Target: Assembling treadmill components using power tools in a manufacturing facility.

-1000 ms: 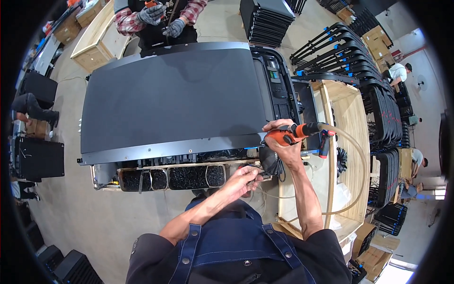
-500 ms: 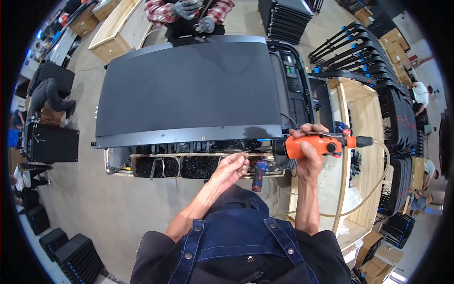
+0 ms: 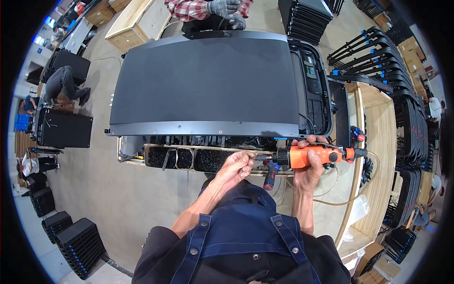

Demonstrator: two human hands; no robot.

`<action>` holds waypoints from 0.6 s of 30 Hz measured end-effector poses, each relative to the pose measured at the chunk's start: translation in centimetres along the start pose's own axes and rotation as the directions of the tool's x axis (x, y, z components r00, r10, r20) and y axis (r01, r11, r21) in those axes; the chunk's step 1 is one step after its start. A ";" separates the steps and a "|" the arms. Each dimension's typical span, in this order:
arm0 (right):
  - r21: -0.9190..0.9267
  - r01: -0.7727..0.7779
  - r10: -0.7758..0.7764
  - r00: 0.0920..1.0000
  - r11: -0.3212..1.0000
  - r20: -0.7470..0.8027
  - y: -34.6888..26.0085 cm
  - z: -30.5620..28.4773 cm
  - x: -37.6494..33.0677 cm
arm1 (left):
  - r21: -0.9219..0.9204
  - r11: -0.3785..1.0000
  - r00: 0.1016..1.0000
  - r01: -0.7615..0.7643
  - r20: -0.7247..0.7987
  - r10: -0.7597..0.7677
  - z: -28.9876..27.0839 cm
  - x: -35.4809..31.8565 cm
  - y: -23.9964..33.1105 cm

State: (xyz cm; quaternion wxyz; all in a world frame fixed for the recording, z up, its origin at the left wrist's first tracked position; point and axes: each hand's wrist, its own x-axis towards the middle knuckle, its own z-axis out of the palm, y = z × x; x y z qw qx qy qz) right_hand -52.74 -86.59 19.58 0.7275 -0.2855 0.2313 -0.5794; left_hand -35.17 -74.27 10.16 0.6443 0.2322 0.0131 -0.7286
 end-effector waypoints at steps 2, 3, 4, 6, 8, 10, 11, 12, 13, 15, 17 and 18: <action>-0.012 0.008 -0.008 1.000 1.000 -0.015 0.5 0.5 -0.1 | -0.032 0.999 1.000 0.012 -0.002 -0.012 -0.3 -0.2 0.6; -0.022 0.019 -0.019 0.999 1.000 -0.031 0.8 0.9 -0.1 | -0.011 1.000 1.000 0.004 0.004 -0.004 -0.5 -0.3 1.0; -0.028 0.020 -0.021 0.999 0.999 -0.032 1.1 1.4 -0.2 | 0.009 1.000 1.000 -0.003 0.011 0.002 -0.6 -0.4 1.4; -0.042 0.040 -0.042 0.998 0.998 -0.047 2.0 2.5 -0.5 | 0.032 0.999 0.999 -0.035 0.019 0.035 -1.3 -0.4 2.1; -0.076 0.060 -0.063 0.997 0.995 -0.044 2.7 3.2 -0.9 | 0.055 0.996 0.998 -0.064 0.032 0.063 -1.4 -0.6 3.2; -0.114 0.084 -0.089 0.995 0.990 -0.041 3.6 3.9 -1.5 | 0.580 0.787 0.968 -0.209 0.008 0.251 -1.2 -0.8 4.7; -0.156 0.098 -0.106 0.994 0.983 -0.041 4.1 4.3 -1.8 | 0.572 0.793 0.968 -0.212 0.011 0.250 -1.5 -0.9 5.2; -0.198 0.113 -0.124 0.992 0.974 -0.040 4.6 4.8 -2.0 | 0.551 0.816 0.978 -0.174 0.001 0.208 -1.9 -0.8 5.7; -0.209 0.115 -0.125 0.991 0.971 -0.037 5.1 5.5 -2.0 | 0.530 0.837 0.986 -0.136 -0.007 0.164 -2.4 -0.6 6.3; -0.299 0.146 -0.172 0.983 0.943 -0.065 6.4 7.3 -2.0 | 0.389 0.919 0.997 -0.066 -0.006 0.074 -4.0 0.1 7.0; -0.293 0.142 -0.166 0.984 0.946 -0.059 8.1 9.3 -1.7 | -0.276 0.950 0.987 0.144 0.110 -0.118 -4.7 1.0 7.4; -0.335 0.193 -0.198 0.980 0.922 0.020 9.0 10.1 -1.5 | -0.356 0.921 0.987 0.158 0.057 -0.147 -4.7 1.3 7.5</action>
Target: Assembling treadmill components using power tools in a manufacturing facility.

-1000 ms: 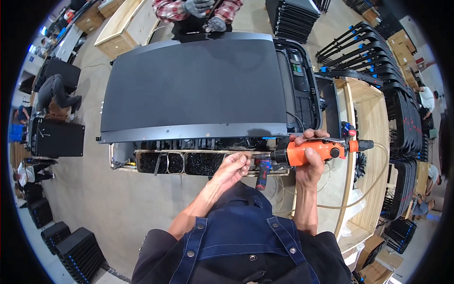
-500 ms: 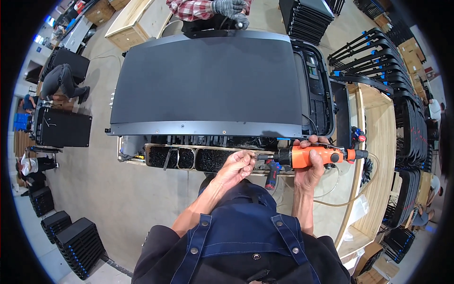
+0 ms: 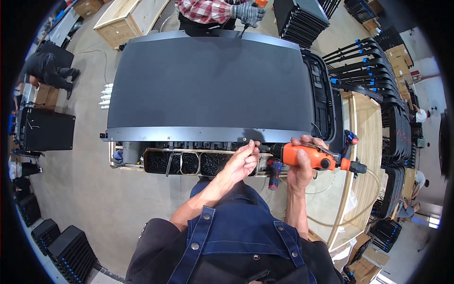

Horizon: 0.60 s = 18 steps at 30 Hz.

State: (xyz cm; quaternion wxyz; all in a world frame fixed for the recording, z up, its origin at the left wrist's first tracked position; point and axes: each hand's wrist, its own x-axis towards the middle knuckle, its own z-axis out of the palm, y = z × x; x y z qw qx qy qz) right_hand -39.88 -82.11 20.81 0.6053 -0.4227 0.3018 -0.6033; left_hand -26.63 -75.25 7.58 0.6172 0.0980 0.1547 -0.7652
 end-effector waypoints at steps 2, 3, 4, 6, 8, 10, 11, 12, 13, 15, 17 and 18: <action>-0.088 0.087 -0.076 0.990 0.992 0.122 1.3 1.3 0.0 | -0.039 0.999 0.999 0.009 -0.049 -0.011 0.1 0.2 0.5; -0.128 0.121 -0.100 0.982 0.984 0.158 2.0 2.1 -0.1 | -0.070 0.997 0.994 0.013 -0.106 -0.020 0.2 0.3 0.9; -0.269 0.140 -0.083 0.973 0.953 0.214 2.5 2.7 0.0 | -0.075 0.997 0.992 0.030 -0.119 -0.039 -0.4 0.8 1.2; -0.338 0.143 -0.049 0.961 0.930 0.273 4.0 4.2 -0.1 | -0.047 0.997 0.994 0.057 -0.095 -0.061 -1.8 1.0 1.6; -0.410 0.142 -0.004 0.947 0.901 0.320 4.1 5.2 0.2 | -0.016 0.996 0.994 0.087 -0.070 -0.088 -2.2 0.4 1.9; -0.371 0.134 0.021 0.923 0.919 0.385 5.0 5.9 0.5 | 0.285 0.957 0.984 0.054 -0.176 -0.003 -1.9 -1.2 2.1; -0.378 0.141 0.018 0.922 0.915 0.387 5.2 6.3 0.8 | 0.281 0.958 0.986 0.056 -0.167 -0.008 -2.0 -1.7 2.1; -0.389 0.180 0.004 0.904 0.903 0.427 5.4 6.6 0.7 | 0.397 0.917 0.962 0.036 -0.261 0.075 -2.4 -2.5 1.8; -0.398 0.219 -0.009 0.884 0.891 0.467 5.7 6.8 0.6 | 0.507 0.861 0.925 0.030 -0.341 0.169 -3.0 -3.4 1.6; -0.428 0.217 0.007 0.886 0.877 0.464 5.8 6.7 0.4 | 0.484 0.871 0.915 0.078 -0.382 0.130 -3.7 -5.2 2.1; -0.434 0.241 0.010 0.866 0.868 0.500 6.1 6.8 0.7 | 0.449 0.889 0.935 0.093 -0.347 0.077 -4.0 -6.6 2.7; -0.445 0.245 0.007 0.870 0.861 0.493 6.1 7.0 0.6 | 0.459 0.883 0.962 0.098 -0.272 0.034 -4.0 -7.4 3.3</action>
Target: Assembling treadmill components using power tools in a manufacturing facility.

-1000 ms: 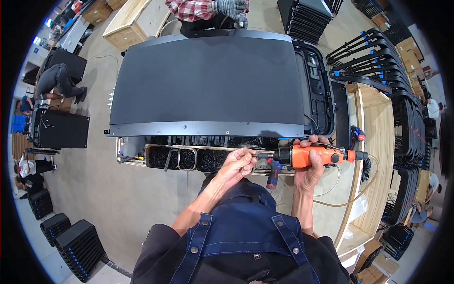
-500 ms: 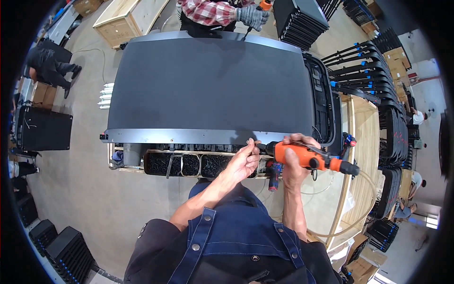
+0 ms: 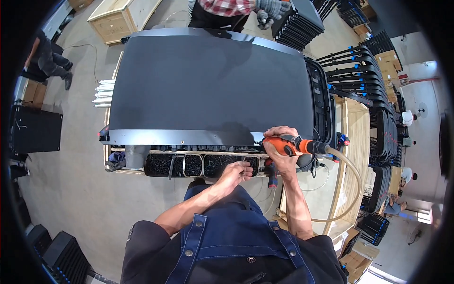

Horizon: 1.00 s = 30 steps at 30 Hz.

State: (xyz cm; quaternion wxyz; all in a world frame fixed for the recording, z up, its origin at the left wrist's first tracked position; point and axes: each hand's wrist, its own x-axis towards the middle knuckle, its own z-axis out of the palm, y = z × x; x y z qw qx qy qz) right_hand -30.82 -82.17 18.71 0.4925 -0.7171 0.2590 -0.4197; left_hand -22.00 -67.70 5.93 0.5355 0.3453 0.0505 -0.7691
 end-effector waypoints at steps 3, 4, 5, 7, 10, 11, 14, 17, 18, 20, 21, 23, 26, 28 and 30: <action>0.052 0.011 -0.007 0.997 0.999 -0.076 0.1 0.2 -0.8 | 0.155 0.986 0.997 -0.066 0.051 0.059 0.2 -2.3 0.9; 0.005 -0.015 0.016 0.996 1.000 -0.086 0.5 0.0 -0.5 | 0.173 0.982 0.995 -0.071 0.077 0.058 0.0 -2.5 1.3; -0.064 -0.022 0.017 0.997 0.998 -0.074 0.3 -0.1 -0.1 | 0.193 0.978 0.993 -0.077 0.105 0.057 -0.2 -2.6 1.8; -0.025 -0.061 0.059 0.996 0.998 -0.070 0.0 -0.1 -0.6 | 0.205 0.975 0.991 -0.089 0.119 0.065 -0.4 -3.3 1.9; -0.081 -0.024 0.022 0.999 0.996 -0.023 -1.1 -0.4 0.0 | 0.142 0.982 0.990 -0.127 0.074 0.117 -0.5 -4.1 1.8; -0.072 -0.022 0.021 1.000 0.997 -0.016 -1.6 -0.6 -0.2 | 0.141 0.981 0.990 -0.134 0.065 0.126 -0.8 -4.1 1.7; 0.281 -0.148 0.191 0.973 0.948 -0.131 -2.8 -1.6 -1.7 | 0.278 0.928 0.966 -0.247 -0.012 0.260 -1.3 -4.6 2.0; 0.456 -0.126 0.235 0.953 0.881 -0.191 -3.7 -2.2 -2.9 | 0.336 0.891 0.948 -0.304 0.013 0.318 -1.4 -5.3 2.3; 0.503 -0.129 0.262 0.943 0.854 -0.203 -3.9 -2.2 -3.4 | 0.305 0.895 0.940 -0.326 0.007 0.340 -1.1 -5.6 2.4; 0.597 -0.138 0.310 0.930 0.790 -0.196 -4.4 -1.9 -3.9 | 0.139 0.935 0.945 -0.327 0.026 0.326 -1.0 -5.9 2.3; 0.670 -0.135 0.347 0.918 0.730 -0.193 -4.4 -1.9 -4.1 | 0.084 0.944 0.948 -0.319 0.023 0.318 -0.9 -6.0 2.3; 0.712 -0.134 0.355 0.919 0.689 -0.171 -4.0 -1.8 -4.3 | 0.064 0.944 0.946 -0.323 0.003 0.324 -0.7 -6.3 2.0; 0.774 -0.131 0.379 0.913 0.619 -0.148 -3.3 -1.5 -4.4 | 0.003 0.943 0.943 -0.333 0.008 0.333 -0.4 -6.9 1.8; 0.785 -0.136 0.399 0.905 0.605 -0.150 -3.0 -1.1 -4.6 | -0.042 0.940 0.940 -0.339 0.017 0.340 -0.3 -7.2 2.0; 0.792 -0.143 0.416 0.897 0.593 -0.149 -2.9 -0.8 -4.7 | -0.021 0.934 0.934 -0.358 -0.002 0.358 -0.2 -7.6 2.2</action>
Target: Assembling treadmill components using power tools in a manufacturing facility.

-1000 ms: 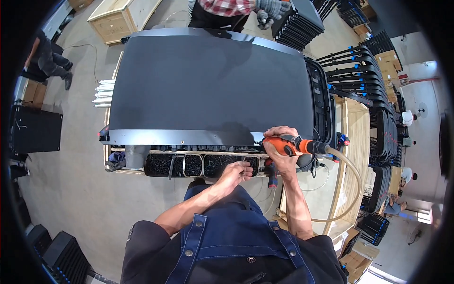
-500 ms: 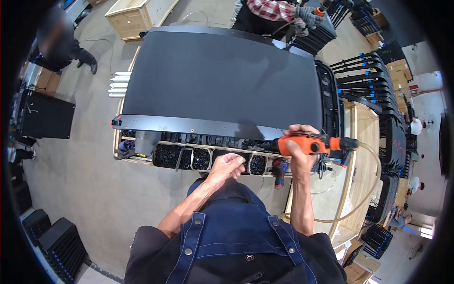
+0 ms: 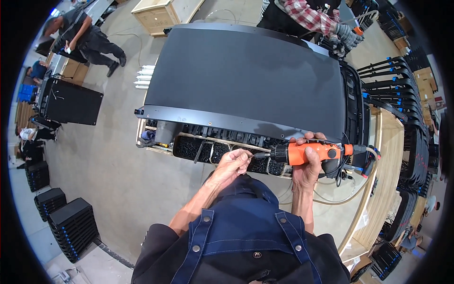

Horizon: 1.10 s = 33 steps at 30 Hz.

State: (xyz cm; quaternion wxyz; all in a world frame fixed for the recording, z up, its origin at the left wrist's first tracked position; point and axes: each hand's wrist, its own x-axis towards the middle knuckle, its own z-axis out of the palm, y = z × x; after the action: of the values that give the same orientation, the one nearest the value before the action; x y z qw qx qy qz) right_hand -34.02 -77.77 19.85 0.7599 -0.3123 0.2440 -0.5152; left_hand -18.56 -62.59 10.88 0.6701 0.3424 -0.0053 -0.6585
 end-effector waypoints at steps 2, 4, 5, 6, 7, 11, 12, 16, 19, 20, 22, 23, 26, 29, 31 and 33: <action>0.004 -0.010 0.010 1.000 1.000 -0.015 0.5 0.2 -0.1 | 0.053 0.997 0.999 -0.051 0.006 0.051 -0.4 -0.2 0.3; 0.001 -0.014 0.014 0.998 1.000 -0.056 1.3 0.4 -0.2 | 0.289 0.949 0.987 -0.128 -0.057 0.151 -1.0 -0.6 0.8; -0.001 -0.014 0.014 0.998 1.000 -0.054 1.8 0.6 -0.2 | 0.511 0.841 0.961 -0.179 -0.092 0.261 -1.1 -0.7 1.3; 0.009 -0.020 0.021 0.992 1.000 -0.122 2.3 0.9 -0.3 | 0.692 0.634 0.884 -0.345 0.013 0.467 -0.9 -0.4 2.0; 0.018 -0.025 0.028 0.982 1.000 -0.188 2.9 1.2 -0.4 | 0.689 0.636 0.883 -0.347 0.013 0.468 -1.3 -0.4 2.4; -0.061 0.005 -0.016 0.985 0.998 -0.169 5.3 3.5 -0.9 | 0.646 0.722 0.937 -0.247 -0.031 0.348 -3.8 0.0 4.9; -0.106 0.028 -0.043 0.989 0.994 -0.141 5.9 4.7 -1.0 | 0.362 0.923 0.988 -0.126 -0.036 0.149 -5.0 0.4 5.6; -0.291 0.177 -0.168 0.984 0.940 0.056 8.7 8.8 -0.8 | -0.324 0.938 0.992 0.120 0.075 -0.101 -7.2 1.5 7.4; -0.368 0.291 -0.230 0.952 0.883 0.202 11.1 11.7 -0.2 | -0.483 0.858 0.985 0.173 0.104 -0.140 -7.4 2.7 8.8; -0.399 0.297 -0.217 0.948 0.868 0.233 11.9 12.5 0.0 | -0.579 0.787 0.976 0.215 0.107 -0.188 -7.5 2.9 9.3; -0.491 0.296 -0.179 0.946 0.819 0.272 13.4 13.8 0.1 | -0.588 0.771 0.970 0.244 0.135 -0.203 -8.6 3.5 9.6; -0.538 0.294 -0.163 0.947 0.790 0.277 14.2 14.5 0.0 | -0.589 0.763 0.964 0.265 0.152 -0.217 -9.0 3.6 9.8; -0.634 0.338 -0.097 0.918 0.696 0.384 15.7 15.4 0.7 | -0.512 0.794 0.944 0.329 0.149 -0.295 -9.9 3.1 10.0; -0.637 0.414 -0.057 0.863 0.650 0.502 16.9 16.5 1.3 | -0.119 0.961 0.967 0.250 0.076 -0.242 -11.0 1.3 10.8; -0.669 0.472 -0.015 0.823 0.574 0.568 17.2 17.2 1.4 | 0.134 0.969 0.978 0.208 -0.015 -0.208 -11.6 0.0 11.5; -0.664 0.443 -0.032 0.844 0.603 0.535 17.6 17.4 1.5 | 0.298 0.920 0.967 0.254 -0.103 -0.233 -13.0 -1.3 12.3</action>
State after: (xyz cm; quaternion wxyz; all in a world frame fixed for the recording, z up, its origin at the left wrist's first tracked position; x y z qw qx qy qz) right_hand -10.32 -70.40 18.93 0.5106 -0.7499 0.2011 -0.3694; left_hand -2.01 -56.83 7.23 0.5211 0.4623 -0.0436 -0.7161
